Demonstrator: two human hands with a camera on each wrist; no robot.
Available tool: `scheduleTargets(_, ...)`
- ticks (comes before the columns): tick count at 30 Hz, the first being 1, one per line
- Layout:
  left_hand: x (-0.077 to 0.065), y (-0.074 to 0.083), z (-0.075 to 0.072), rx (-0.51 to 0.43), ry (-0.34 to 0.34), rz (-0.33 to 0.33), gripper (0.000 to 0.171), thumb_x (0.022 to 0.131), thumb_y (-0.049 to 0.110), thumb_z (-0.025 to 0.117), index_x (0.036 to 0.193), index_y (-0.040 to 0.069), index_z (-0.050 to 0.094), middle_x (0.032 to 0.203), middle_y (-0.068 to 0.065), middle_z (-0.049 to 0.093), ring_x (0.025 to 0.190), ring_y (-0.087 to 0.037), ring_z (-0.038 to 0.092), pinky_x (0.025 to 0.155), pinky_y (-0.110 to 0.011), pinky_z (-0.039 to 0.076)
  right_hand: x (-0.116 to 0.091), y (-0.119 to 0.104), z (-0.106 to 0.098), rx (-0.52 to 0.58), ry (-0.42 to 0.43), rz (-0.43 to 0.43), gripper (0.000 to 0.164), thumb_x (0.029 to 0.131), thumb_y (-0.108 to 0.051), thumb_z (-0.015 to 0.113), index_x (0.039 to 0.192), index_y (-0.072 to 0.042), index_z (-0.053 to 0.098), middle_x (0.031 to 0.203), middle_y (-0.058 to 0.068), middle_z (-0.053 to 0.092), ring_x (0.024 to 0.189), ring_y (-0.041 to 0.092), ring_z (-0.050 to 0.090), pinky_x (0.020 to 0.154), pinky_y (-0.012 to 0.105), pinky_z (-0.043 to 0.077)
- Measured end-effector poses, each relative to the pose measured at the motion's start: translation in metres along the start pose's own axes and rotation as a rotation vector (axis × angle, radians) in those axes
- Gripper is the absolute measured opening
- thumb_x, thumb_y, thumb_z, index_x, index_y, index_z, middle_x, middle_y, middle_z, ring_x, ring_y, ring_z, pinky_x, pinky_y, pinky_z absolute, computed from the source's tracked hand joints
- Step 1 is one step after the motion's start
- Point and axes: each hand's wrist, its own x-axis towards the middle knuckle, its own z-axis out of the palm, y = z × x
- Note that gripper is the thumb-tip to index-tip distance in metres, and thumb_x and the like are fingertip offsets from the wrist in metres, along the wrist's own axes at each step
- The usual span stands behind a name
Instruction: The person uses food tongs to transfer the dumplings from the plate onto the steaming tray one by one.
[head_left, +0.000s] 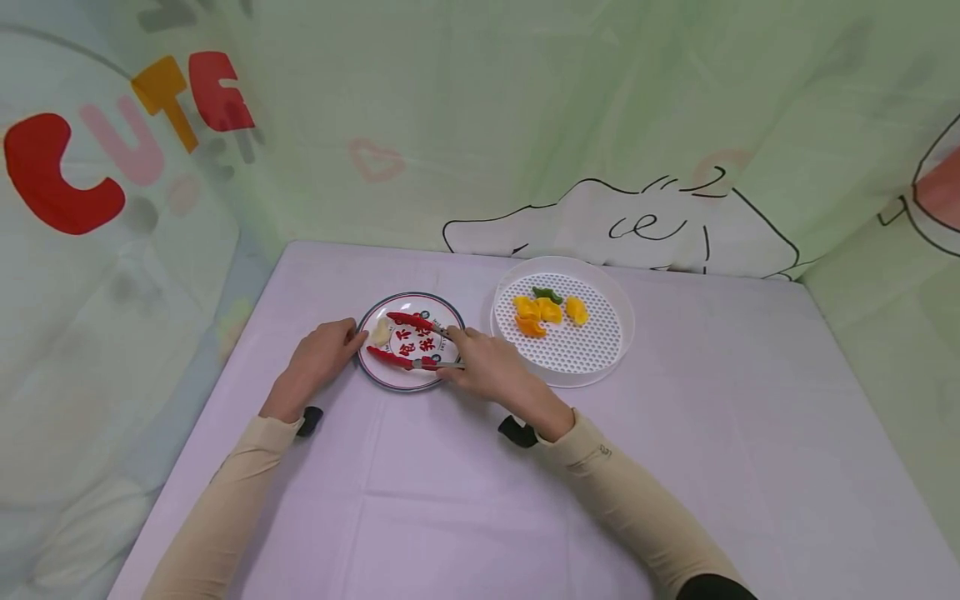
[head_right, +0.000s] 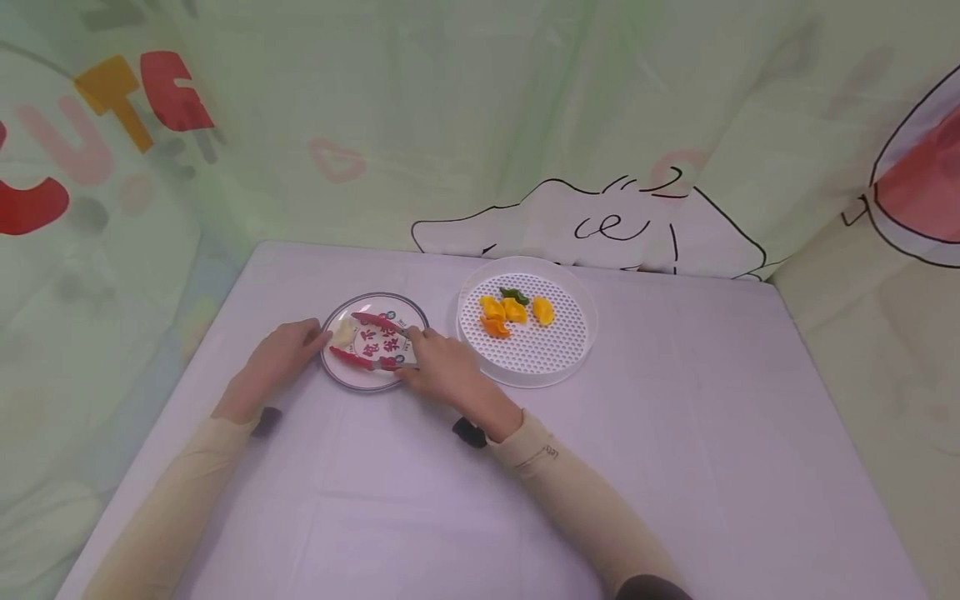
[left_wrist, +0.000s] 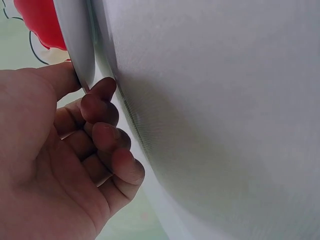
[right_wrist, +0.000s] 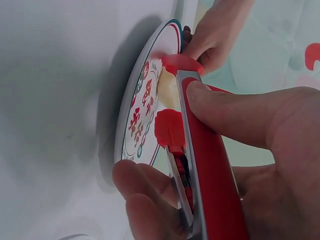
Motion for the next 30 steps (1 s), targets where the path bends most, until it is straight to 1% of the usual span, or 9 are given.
scheduleTargets(9, 0.001, -0.002, 0.002, 0.018, 0.006, 0.003, 0.028, 0.093, 0.035, 0.050, 0.085, 0.008, 0.052, 0.066, -0.004, 0.050, 0.063, -0.017, 0.047, 0.055, -0.027, 0.036, -0.002, 0.001, -0.003, 0.016, -0.017, -0.010, 0.064, 0.082, -0.045, 0.063, 0.137, -0.019, 0.041, 0.131, 0.007, 0.052, 0.108, 0.022, 0.055, 0.087, 0.042, 0.047)
scheduleTargets(16, 0.003, -0.004, 0.004, 0.023, 0.021, 0.014, 0.028, 0.094, 0.034, 0.049, 0.083, 0.008, 0.051, 0.065, -0.004, 0.049, 0.061, -0.018, 0.046, 0.053, -0.028, 0.035, -0.005, 0.003, -0.005, 0.019, -0.023, -0.030, 0.059, 0.084, -0.041, 0.063, 0.134, -0.017, 0.045, 0.130, 0.006, 0.054, 0.112, 0.021, 0.054, 0.088, 0.041, 0.047)
scheduleTargets(18, 0.003, -0.004, 0.005, 0.026, 0.025, 0.010, 0.028, 0.094, 0.035, 0.049, 0.083, 0.009, 0.051, 0.065, -0.004, 0.049, 0.061, -0.018, 0.046, 0.054, -0.028, 0.035, -0.006, 0.004, -0.005, 0.014, -0.015, -0.038, 0.057, 0.084, -0.041, 0.062, 0.134, -0.017, 0.046, 0.128, 0.006, 0.056, 0.109, 0.020, 0.055, 0.085, 0.040, 0.048)
scheduleTargets(21, 0.003, -0.004, 0.005, 0.027, 0.028, 0.012, 0.028, 0.094, 0.034, 0.049, 0.084, 0.008, 0.051, 0.065, -0.005, 0.049, 0.061, -0.018, 0.046, 0.054, -0.028, 0.035, -0.007, 0.006, -0.004, 0.006, 0.007, -0.055, 0.054, 0.085, -0.040, 0.062, 0.132, -0.017, 0.049, 0.119, 0.004, 0.060, 0.094, 0.017, 0.056, 0.074, 0.033, 0.048)
scheduleTargets(25, 0.002, -0.003, 0.005, 0.026, 0.029, 0.014, 0.029, 0.094, 0.034, 0.048, 0.084, 0.007, 0.051, 0.065, -0.005, 0.049, 0.061, -0.017, 0.046, 0.054, -0.028, 0.035, -0.008, 0.010, -0.002, -0.007, 0.036, -0.075, 0.048, 0.086, -0.037, 0.061, 0.128, -0.015, 0.052, 0.105, 0.001, 0.063, 0.079, 0.015, 0.051, 0.061, 0.027, 0.040)
scheduleTargets(28, 0.002, -0.003, 0.005, 0.023, 0.028, 0.014, 0.029, 0.094, 0.034, 0.048, 0.084, 0.007, 0.051, 0.066, -0.005, 0.050, 0.061, -0.017, 0.046, 0.054, -0.028, 0.035, -0.009, 0.014, -0.001, -0.011, 0.051, -0.084, 0.046, 0.086, -0.036, 0.062, 0.126, -0.015, 0.054, 0.099, 0.000, 0.063, 0.075, 0.015, 0.050, 0.058, 0.026, 0.038)
scheduleTargets(30, 0.002, -0.003, 0.005, 0.022, 0.025, 0.014, 0.028, 0.094, 0.034, 0.048, 0.085, 0.007, 0.051, 0.067, -0.005, 0.051, 0.061, -0.017, 0.047, 0.054, -0.028, 0.036, -0.009, 0.015, -0.001, -0.009, 0.055, -0.084, 0.046, 0.085, -0.036, 0.063, 0.126, -0.016, 0.054, 0.099, 0.000, 0.063, 0.075, 0.015, 0.049, 0.058, 0.025, 0.038)
